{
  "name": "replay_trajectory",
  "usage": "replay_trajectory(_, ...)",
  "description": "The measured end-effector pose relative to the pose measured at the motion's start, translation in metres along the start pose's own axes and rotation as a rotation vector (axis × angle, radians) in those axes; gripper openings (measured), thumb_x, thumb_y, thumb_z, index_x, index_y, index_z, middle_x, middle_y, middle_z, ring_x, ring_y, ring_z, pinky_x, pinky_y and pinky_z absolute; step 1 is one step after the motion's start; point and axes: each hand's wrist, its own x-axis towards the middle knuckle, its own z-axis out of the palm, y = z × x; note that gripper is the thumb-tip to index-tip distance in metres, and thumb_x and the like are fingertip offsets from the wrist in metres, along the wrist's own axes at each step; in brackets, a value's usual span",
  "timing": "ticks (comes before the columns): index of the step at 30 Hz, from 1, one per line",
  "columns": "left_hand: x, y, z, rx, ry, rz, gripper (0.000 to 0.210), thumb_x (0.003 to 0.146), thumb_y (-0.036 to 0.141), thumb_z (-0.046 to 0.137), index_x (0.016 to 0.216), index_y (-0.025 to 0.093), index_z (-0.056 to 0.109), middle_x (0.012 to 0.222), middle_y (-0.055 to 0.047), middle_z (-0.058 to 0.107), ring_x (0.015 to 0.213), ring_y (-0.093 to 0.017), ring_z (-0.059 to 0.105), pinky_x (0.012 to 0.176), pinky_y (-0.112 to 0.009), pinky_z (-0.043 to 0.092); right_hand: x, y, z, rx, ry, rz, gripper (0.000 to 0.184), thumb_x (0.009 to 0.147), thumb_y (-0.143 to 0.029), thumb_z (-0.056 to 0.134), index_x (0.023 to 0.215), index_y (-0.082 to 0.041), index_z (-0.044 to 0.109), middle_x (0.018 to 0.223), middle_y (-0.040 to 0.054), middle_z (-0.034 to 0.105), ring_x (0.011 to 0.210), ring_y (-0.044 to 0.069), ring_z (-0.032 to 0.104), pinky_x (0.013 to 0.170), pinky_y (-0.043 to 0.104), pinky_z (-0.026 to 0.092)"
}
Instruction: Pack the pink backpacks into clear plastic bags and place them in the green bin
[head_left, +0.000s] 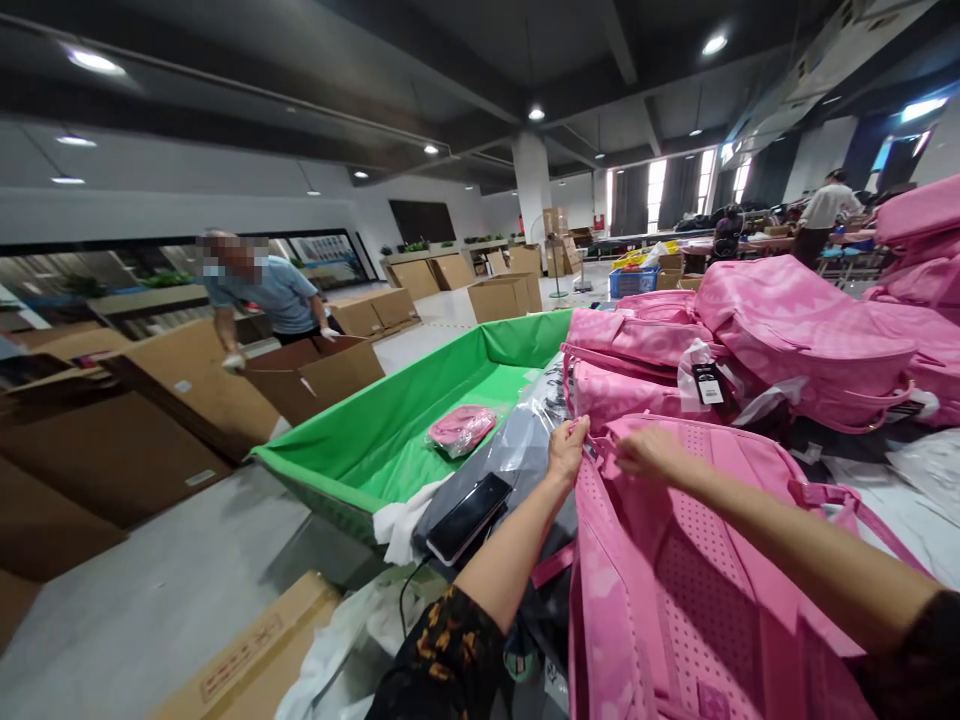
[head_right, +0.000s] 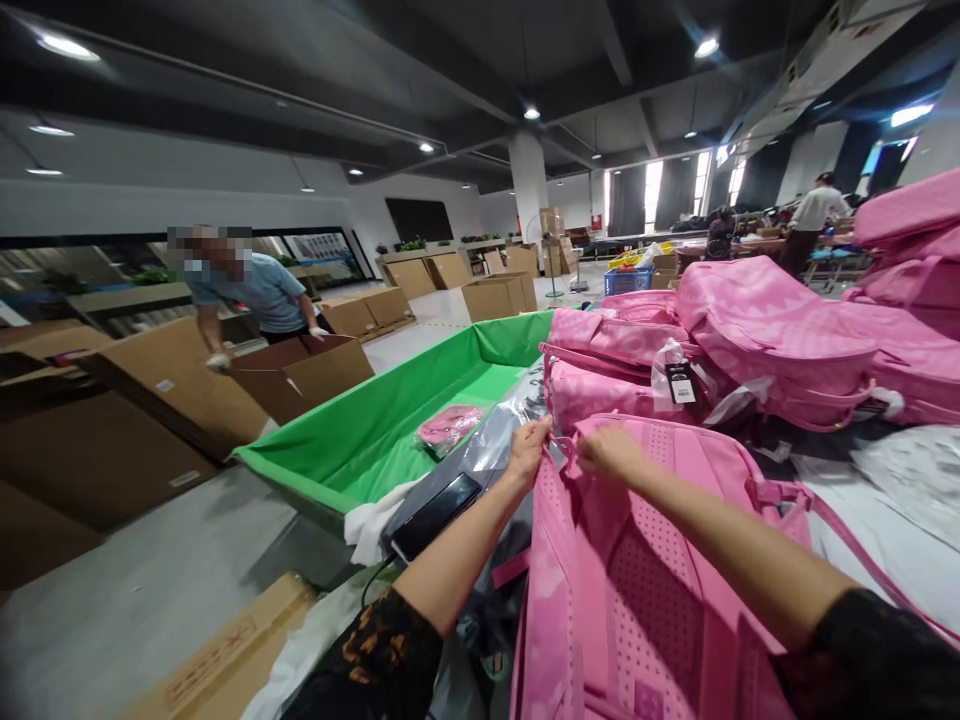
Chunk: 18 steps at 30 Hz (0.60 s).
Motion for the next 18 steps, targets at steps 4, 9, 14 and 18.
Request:
replay_trajectory(4, 0.009, 0.0, 0.033, 0.07, -0.048, -0.044, 0.047, 0.083, 0.056, 0.062, 0.053, 0.02, 0.054, 0.049, 0.005, 0.04, 0.053, -0.012, 0.042, 0.057, -0.026, 0.033, -0.081, -0.029, 0.041, 0.103, -0.052, 0.002, 0.02, 0.077, -0.012, 0.061, 0.085, -0.025, 0.073, 0.083, 0.0039, 0.074, 0.081, 0.022, 0.066, 0.071, 0.028, 0.044)
replay_trajectory(9, 0.003, 0.012, 0.081, 0.193, -0.131, -0.057, 0.043, 0.08, 0.046, 0.068, 0.048, 0.02, 0.058, 0.046, 0.001, 0.045, 0.058, -0.018, 0.053, 0.06, -0.029, 0.034, -0.14, -0.037, 0.032, 0.207, -0.026, 0.132, 0.027, 0.074, -0.006, 0.053, 0.086, -0.023, 0.071, 0.087, 0.0059, 0.072, 0.083, 0.021, 0.065, 0.072, 0.028, 0.044)
replay_trajectory(14, -0.005, 0.028, 0.068, 0.268, -0.152, 0.02, 0.046, 0.077, 0.042, 0.075, 0.043, 0.021, 0.053, 0.048, 0.002, 0.041, 0.066, -0.019, 0.053, 0.064, -0.028, 0.031, -0.155, -0.031, 0.008, 0.128, -0.026, 0.106, 0.016, 0.085, -0.017, 0.051, 0.086, -0.021, 0.066, 0.085, 0.0095, 0.072, 0.087, 0.024, 0.066, 0.08, 0.034, 0.045)
replay_trajectory(18, 0.001, 0.026, 0.044, 0.225, -0.074, -0.017, 0.049, 0.084, 0.041, 0.067, 0.043, 0.022, 0.048, 0.048, 0.003, 0.038, 0.062, -0.016, 0.048, 0.063, -0.027, 0.031, -0.181, -0.065, 0.069, 0.242, -0.168, 0.103, 0.018, 0.082, -0.03, 0.058, 0.097, -0.026, 0.067, 0.066, 0.0024, 0.068, 0.056, 0.02, 0.061, 0.055, 0.031, 0.039)
